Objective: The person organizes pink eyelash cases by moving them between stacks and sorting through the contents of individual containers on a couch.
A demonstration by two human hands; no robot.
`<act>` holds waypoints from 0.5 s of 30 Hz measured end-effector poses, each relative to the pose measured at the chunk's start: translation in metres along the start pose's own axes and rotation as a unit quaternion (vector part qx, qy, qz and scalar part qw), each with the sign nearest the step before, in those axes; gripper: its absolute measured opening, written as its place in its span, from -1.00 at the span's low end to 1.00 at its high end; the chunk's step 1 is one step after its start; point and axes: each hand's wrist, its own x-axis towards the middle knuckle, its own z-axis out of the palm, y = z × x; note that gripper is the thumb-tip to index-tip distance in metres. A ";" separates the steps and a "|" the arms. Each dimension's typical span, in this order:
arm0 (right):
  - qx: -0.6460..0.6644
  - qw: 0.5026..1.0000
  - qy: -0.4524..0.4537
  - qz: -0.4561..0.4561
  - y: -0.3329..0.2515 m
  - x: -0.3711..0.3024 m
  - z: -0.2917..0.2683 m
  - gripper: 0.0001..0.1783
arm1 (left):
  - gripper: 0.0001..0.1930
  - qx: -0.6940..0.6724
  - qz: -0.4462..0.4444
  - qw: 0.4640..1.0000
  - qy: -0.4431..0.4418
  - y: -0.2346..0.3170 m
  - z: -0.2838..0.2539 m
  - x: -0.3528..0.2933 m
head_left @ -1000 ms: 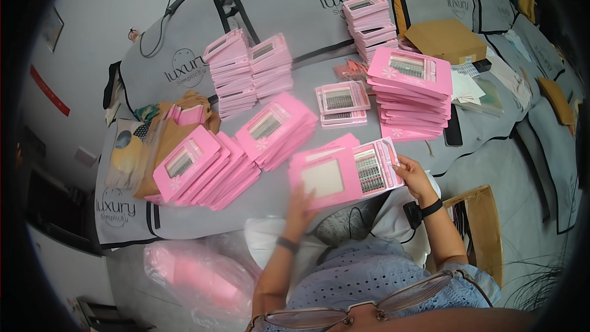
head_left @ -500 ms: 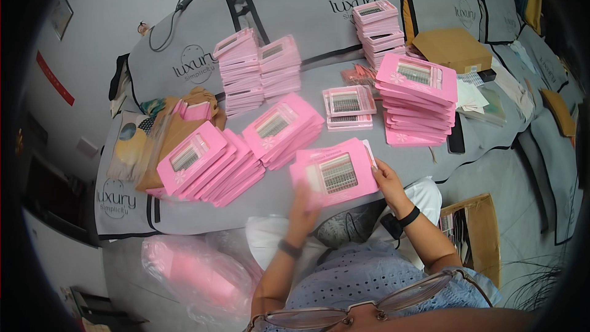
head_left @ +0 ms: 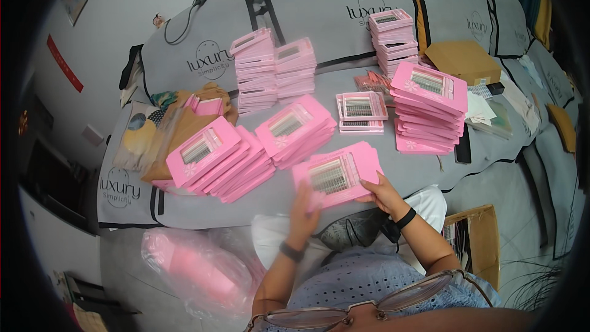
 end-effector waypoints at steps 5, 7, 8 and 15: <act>-0.010 0.997 0.013 -0.077 -0.015 0.022 0.005 -0.55 | -0.42 0.040 0.010 0.997 0.057 0.010 -0.016 0.011; -0.005 0.991 0.002 -0.130 -0.030 0.043 0.023 -0.59 | -0.42 0.018 -0.032 0.991 0.126 0.005 -0.019 0.014; -0.002 0.990 0.000 -0.139 -0.038 0.055 0.033 -0.61 | -0.42 0.019 -0.033 0.991 0.127 0.000 -0.022 0.013; -0.005 0.989 0.008 -0.149 -0.056 0.147 0.084 -0.62 | -0.55 0.126 0.030 0.986 -0.101 -0.037 0.006 0.021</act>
